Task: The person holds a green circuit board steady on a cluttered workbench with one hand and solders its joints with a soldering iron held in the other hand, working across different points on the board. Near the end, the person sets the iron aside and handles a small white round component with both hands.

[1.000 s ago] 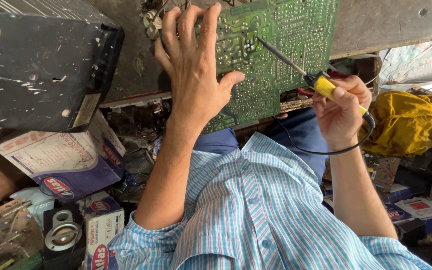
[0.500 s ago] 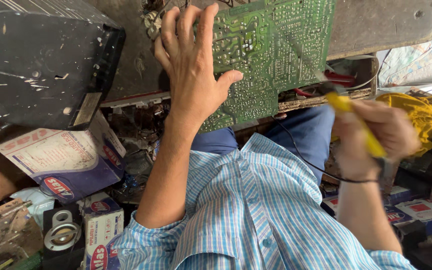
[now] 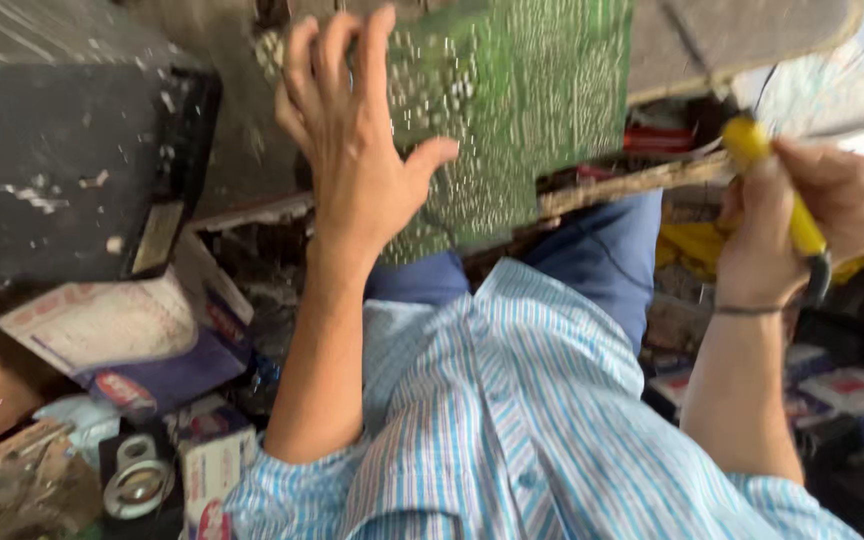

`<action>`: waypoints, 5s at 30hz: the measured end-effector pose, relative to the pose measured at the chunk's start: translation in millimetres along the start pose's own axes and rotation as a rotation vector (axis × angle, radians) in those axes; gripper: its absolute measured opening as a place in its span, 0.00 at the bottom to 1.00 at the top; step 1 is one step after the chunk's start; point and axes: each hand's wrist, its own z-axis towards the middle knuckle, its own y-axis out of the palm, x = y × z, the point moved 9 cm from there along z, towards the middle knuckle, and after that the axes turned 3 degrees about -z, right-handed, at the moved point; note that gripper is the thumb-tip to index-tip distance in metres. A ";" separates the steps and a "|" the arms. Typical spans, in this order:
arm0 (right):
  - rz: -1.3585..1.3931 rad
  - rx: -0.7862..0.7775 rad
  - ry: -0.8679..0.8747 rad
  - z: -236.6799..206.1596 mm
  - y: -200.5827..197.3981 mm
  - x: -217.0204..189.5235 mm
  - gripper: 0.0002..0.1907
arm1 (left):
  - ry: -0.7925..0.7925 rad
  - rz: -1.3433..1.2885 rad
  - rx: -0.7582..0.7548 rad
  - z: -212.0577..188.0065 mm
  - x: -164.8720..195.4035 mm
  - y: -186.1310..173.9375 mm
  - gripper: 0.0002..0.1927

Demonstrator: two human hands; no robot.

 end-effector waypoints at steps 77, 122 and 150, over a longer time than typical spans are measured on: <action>0.406 -0.146 0.087 -27.2 67.4 6.8 0.13 | 0.011 0.025 0.034 -3.9 -9.2 3.6 0.57; -0.089 0.066 -0.089 8.8 2.6 -11.6 0.11 | -0.009 0.036 -0.043 6.7 6.1 -7.8 0.58; 0.444 -0.176 0.130 -30.4 76.6 18.4 0.11 | 0.050 0.036 0.011 -1.7 -10.6 8.1 0.60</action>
